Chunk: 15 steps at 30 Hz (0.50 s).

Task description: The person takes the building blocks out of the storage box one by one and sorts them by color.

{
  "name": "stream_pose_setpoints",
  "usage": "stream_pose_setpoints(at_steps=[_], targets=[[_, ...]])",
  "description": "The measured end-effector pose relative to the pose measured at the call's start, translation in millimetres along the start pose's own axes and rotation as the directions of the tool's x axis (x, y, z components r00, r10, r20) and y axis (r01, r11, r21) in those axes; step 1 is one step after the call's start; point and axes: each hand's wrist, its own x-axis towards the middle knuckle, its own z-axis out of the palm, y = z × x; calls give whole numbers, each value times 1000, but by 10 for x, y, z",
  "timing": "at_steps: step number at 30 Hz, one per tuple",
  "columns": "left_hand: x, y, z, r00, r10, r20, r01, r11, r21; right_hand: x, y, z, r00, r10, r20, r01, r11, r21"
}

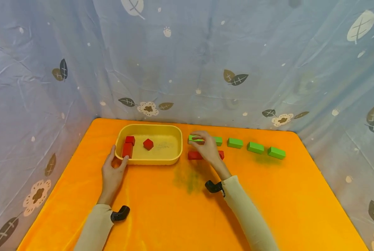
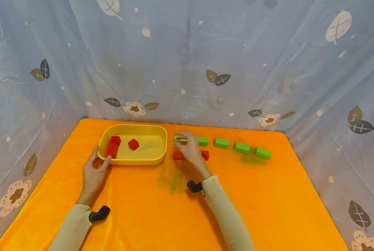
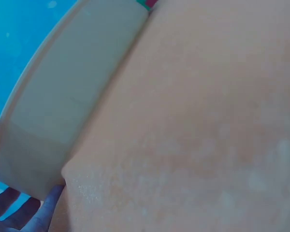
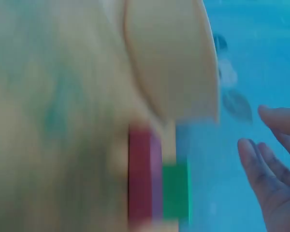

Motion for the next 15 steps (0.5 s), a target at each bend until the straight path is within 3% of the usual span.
stream_pose_setpoints(at_steps=[6,10,15], targets=[[12,23,-64,1000,20,-7,-20,1000,-9,209,-348,722,994,-20,107,26,998,-50],[19,25,-54,999,32,-8,-32,999,-14,295,-490,1119,984,61,168,-30,983,-182],[12,9,-21,999,37,-2,-37,999,-4,352,-532,1431,972,173,158,-111,933,-342]])
